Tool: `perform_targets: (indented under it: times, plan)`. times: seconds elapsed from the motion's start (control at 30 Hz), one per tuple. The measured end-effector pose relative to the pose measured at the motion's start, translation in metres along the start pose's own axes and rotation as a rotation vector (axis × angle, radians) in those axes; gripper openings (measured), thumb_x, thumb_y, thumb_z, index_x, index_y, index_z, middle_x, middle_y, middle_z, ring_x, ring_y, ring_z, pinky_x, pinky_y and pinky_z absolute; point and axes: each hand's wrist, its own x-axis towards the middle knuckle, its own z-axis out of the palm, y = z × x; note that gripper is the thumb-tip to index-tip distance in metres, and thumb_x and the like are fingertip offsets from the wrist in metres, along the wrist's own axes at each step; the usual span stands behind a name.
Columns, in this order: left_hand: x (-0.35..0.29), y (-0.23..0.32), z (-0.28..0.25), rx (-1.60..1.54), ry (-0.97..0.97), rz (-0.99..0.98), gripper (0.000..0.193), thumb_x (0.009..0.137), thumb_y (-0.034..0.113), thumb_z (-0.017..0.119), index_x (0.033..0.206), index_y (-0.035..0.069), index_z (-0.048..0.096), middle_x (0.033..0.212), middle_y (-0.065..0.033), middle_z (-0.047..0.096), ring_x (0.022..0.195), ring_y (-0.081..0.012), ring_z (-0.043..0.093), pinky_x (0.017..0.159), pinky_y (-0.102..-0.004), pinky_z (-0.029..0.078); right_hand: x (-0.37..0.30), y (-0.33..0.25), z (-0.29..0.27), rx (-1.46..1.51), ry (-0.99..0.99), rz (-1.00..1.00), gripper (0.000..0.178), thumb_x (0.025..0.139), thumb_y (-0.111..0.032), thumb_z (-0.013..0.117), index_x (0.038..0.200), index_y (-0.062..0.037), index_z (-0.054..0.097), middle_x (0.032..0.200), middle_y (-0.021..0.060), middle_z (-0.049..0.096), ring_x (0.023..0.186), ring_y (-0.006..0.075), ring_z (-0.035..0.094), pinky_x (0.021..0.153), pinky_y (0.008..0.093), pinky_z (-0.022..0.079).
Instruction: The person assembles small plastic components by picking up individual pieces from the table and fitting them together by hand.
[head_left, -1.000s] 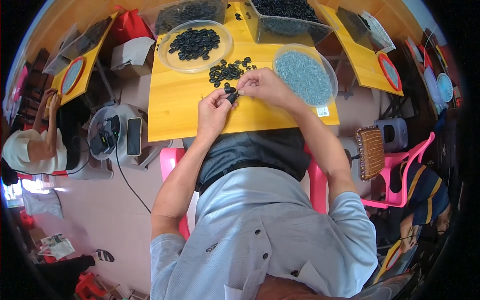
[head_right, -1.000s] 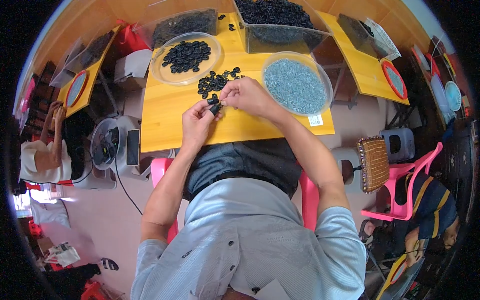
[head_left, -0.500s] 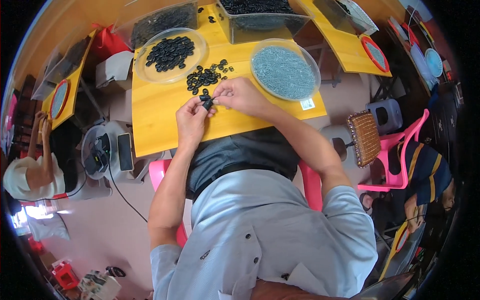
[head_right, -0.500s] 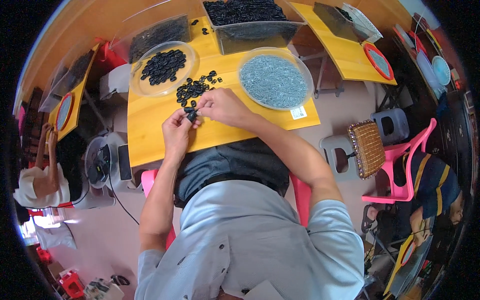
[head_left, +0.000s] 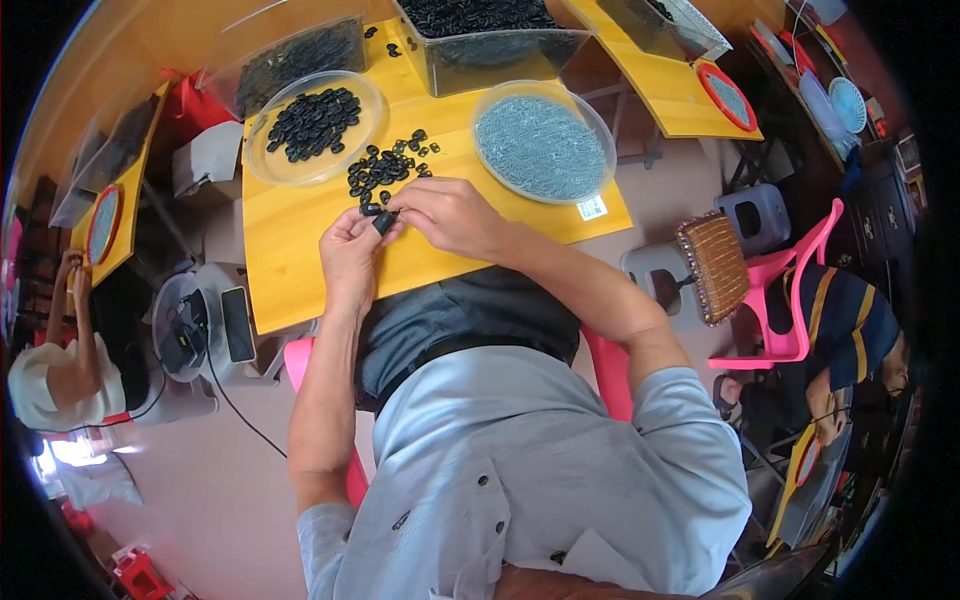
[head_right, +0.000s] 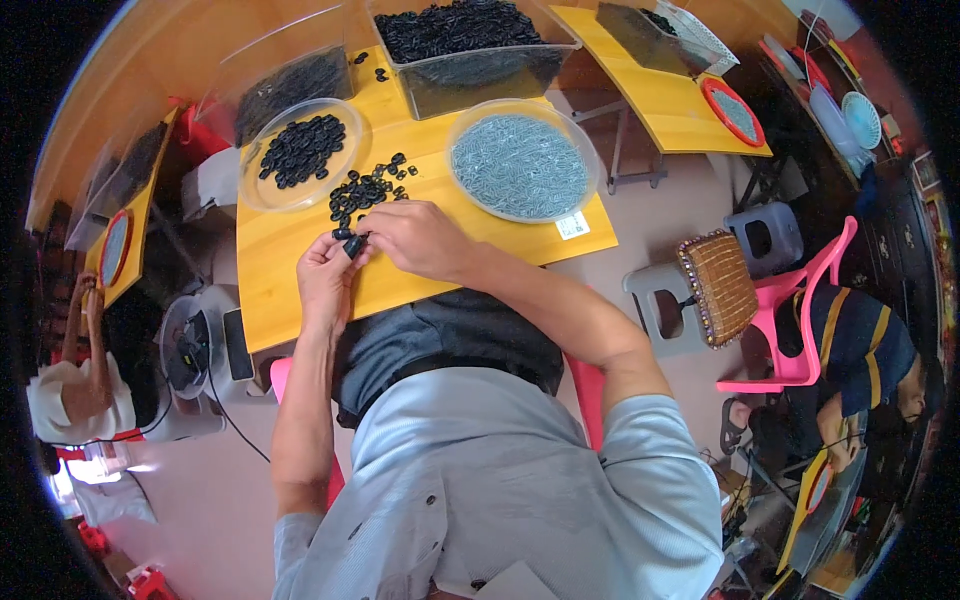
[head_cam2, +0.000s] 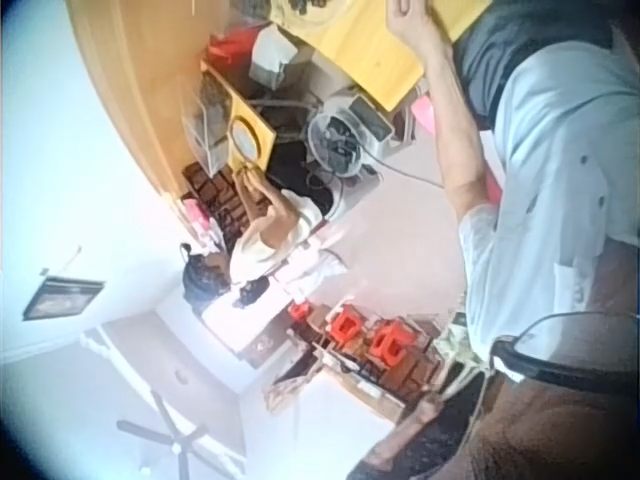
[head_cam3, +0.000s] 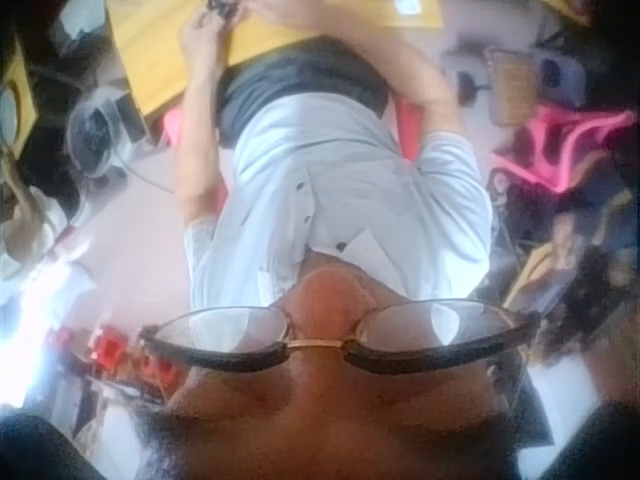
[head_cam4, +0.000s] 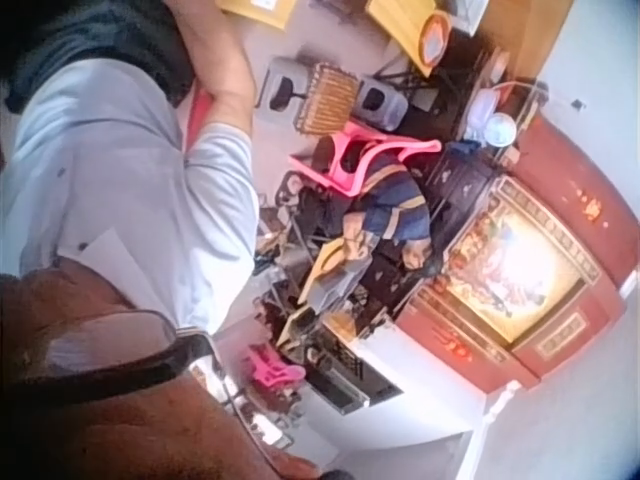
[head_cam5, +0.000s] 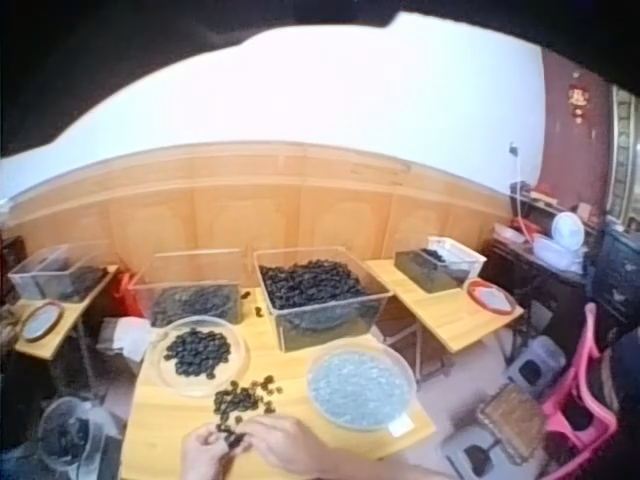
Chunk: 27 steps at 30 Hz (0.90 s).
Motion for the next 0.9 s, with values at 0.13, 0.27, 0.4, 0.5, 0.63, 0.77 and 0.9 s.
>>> perform_targets:
  times: [0.13, 0.27, 0.4, 0.5, 0.63, 0.77, 0.9]
  plan:
    - [0.001, 0.0, 0.002, -0.045, -0.005, 0.001, 0.011, 0.089, -0.006, 0.059, 0.1, -0.006, 0.061, 0.093, -0.0133, 0.069, 0.078, -0.0188, 0.068, 0.076, -0.0273, 0.057, 0.001, -0.003, -0.003, -0.017, -0.028, 0.01, 0.012, 0.081, -0.002, 0.064, 0.093, 0.0009, 0.066, 0.087, 0.0128, 0.067, 0.08, 0.0299, 0.066, 0.073, 0.0359, 0.052]
    - [0.002, -0.002, -0.002, -0.026, 0.005, 0.0, 0.013, 0.088, -0.007, 0.058, 0.101, -0.006, 0.061, 0.093, -0.0137, 0.068, 0.079, -0.0196, 0.069, 0.075, -0.0279, 0.058, 0.006, -0.004, -0.015, -0.036, -0.086, -0.008, 0.013, 0.081, -0.004, 0.065, 0.093, -0.0003, 0.066, 0.089, 0.0131, 0.066, 0.081, 0.0298, 0.066, 0.072, 0.0365, 0.052]
    - [0.002, -0.002, -0.005, 0.011, 0.025, -0.014, 0.014, 0.086, -0.007, 0.059, 0.1, -0.006, 0.062, 0.091, -0.0134, 0.068, 0.076, -0.0193, 0.069, 0.073, -0.0275, 0.058, 0.02, 0.002, -0.057, -0.183, 0.02, 0.267, 0.012, 0.082, -0.01, 0.061, 0.092, -0.0041, 0.067, 0.088, 0.0129, 0.067, 0.082, 0.033, 0.065, 0.073, 0.0404, 0.051]
    - [0.002, 0.001, -0.002, 0.009, 0.027, -0.014, 0.014, 0.086, -0.007, 0.059, 0.099, -0.006, 0.062, 0.09, -0.0129, 0.068, 0.075, -0.0191, 0.069, 0.072, -0.0271, 0.058, 0.015, 0.04, -0.105, -0.526, -0.052, 0.588, 0.013, 0.081, -0.016, 0.061, 0.088, -0.0082, 0.069, 0.087, 0.0134, 0.069, 0.086, 0.0339, 0.065, 0.075, 0.0435, 0.05]
    - [0.002, -0.001, 0.0, 0.032, 0.05, -0.014, 0.014, 0.086, -0.008, 0.059, 0.099, -0.006, 0.063, 0.089, -0.0124, 0.068, 0.075, -0.0191, 0.069, 0.072, -0.0269, 0.058, -0.005, 0.056, -0.154, -0.681, -0.219, 0.818, 0.014, 0.076, -0.019, 0.066, 0.086, -0.009, 0.07, 0.088, 0.0131, 0.069, 0.088, 0.0327, 0.066, 0.076, 0.0429, 0.05]
    - [0.002, -0.001, 0.001, 0.049, 0.036, -0.01, 0.015, 0.085, -0.008, 0.058, 0.099, -0.006, 0.063, 0.089, -0.012, 0.068, 0.076, -0.0185, 0.068, 0.073, -0.0268, 0.057, -0.015, 0.064, -0.157, -0.568, -0.235, 0.88, 0.011, 0.073, -0.016, 0.067, 0.079, -0.0073, 0.069, 0.087, 0.0175, 0.069, 0.086, 0.034, 0.066, 0.078, 0.0439, 0.05]
    - [0.001, 0.0, 0.002, 0.054, 0.038, -0.01, 0.015, 0.085, -0.009, 0.058, 0.099, -0.006, 0.063, 0.09, -0.0118, 0.067, 0.077, -0.018, 0.068, 0.073, -0.0264, 0.056, -0.02, 0.082, -0.15, -0.576, -0.273, 0.87, 0.012, 0.069, -0.017, 0.072, 0.076, -0.008, 0.07, 0.083, 0.0145, 0.07, 0.084, 0.0312, 0.067, 0.076, 0.0412, 0.05]
